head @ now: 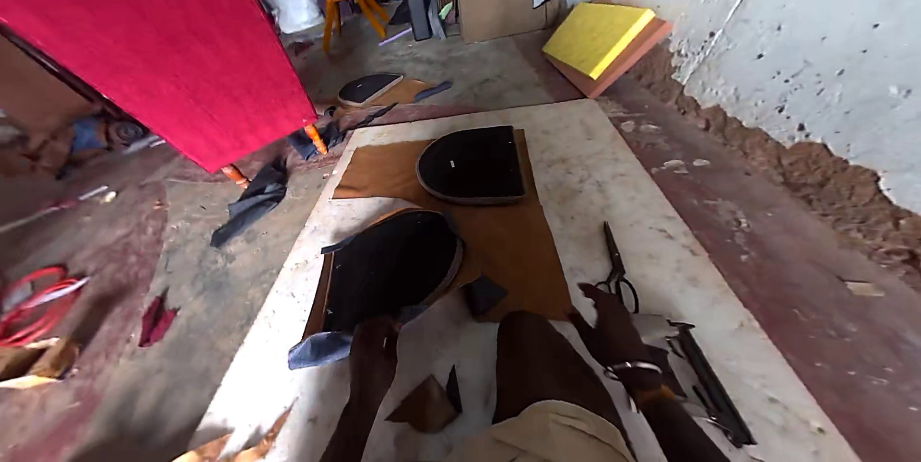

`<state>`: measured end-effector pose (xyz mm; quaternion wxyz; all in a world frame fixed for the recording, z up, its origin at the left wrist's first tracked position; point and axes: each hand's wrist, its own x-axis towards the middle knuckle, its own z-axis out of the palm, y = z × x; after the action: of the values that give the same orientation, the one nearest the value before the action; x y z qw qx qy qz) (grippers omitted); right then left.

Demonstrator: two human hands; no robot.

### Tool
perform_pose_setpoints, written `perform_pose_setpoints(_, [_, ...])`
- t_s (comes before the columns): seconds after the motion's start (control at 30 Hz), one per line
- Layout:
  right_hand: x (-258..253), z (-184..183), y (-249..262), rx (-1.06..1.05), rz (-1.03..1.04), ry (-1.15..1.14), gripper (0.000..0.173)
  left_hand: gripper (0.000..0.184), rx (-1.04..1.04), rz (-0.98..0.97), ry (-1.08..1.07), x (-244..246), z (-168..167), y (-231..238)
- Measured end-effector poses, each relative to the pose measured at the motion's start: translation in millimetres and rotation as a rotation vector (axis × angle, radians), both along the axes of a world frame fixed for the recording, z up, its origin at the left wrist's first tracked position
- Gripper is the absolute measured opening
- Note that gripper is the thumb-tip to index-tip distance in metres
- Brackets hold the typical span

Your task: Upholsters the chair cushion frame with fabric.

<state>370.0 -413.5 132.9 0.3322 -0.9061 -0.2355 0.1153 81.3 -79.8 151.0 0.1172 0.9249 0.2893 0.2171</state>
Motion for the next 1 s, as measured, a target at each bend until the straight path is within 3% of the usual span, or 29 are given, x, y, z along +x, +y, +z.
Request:
perform_pose_setpoints(0.1, [-38.6,46.9,87.5,0.205,0.173,0.294,0.069,0.028,0.014,-0.033,-0.122,-34.1,31.2,-11.7])
perform_pose_setpoints(0.2, [-97.4,67.9,150.9,0.429,0.035,0.822,0.081,0.024,-0.002,-0.097,-0.129,-66.3,34.8,-42.4])
perform_pose_setpoints(0.33, [-137.9,41.5,166.4,0.597,-0.174,0.848,0.060,0.025,0.006,-0.041,-0.067,-93.4,15.0,-79.8])
perform_pose_setpoints(0.43, [-147.3,42.1,164.2,0.651,-0.246,0.906,0.046,0.032,-0.053,-0.039,-0.009,-89.1,12.9,-102.3])
perform_pose_setpoints(0.57, [-156.1,41.4,171.4,0.676,-0.229,0.844,0.046,0.038,-0.190,0.032,0.003,-56.4,23.8,-107.9])
perform_pose_setpoints(0.7, [-168.1,59.6,176.9,0.739,-0.239,0.939,0.041,0.045,-0.230,0.107,0.111,-46.6,38.3,-97.4])
perform_pose_setpoints(1.0, [-181.4,116.7,205.2,0.854,-0.167,1.135,0.030,0.027,0.216,0.140,-0.004,-62.3,61.9,-70.4])
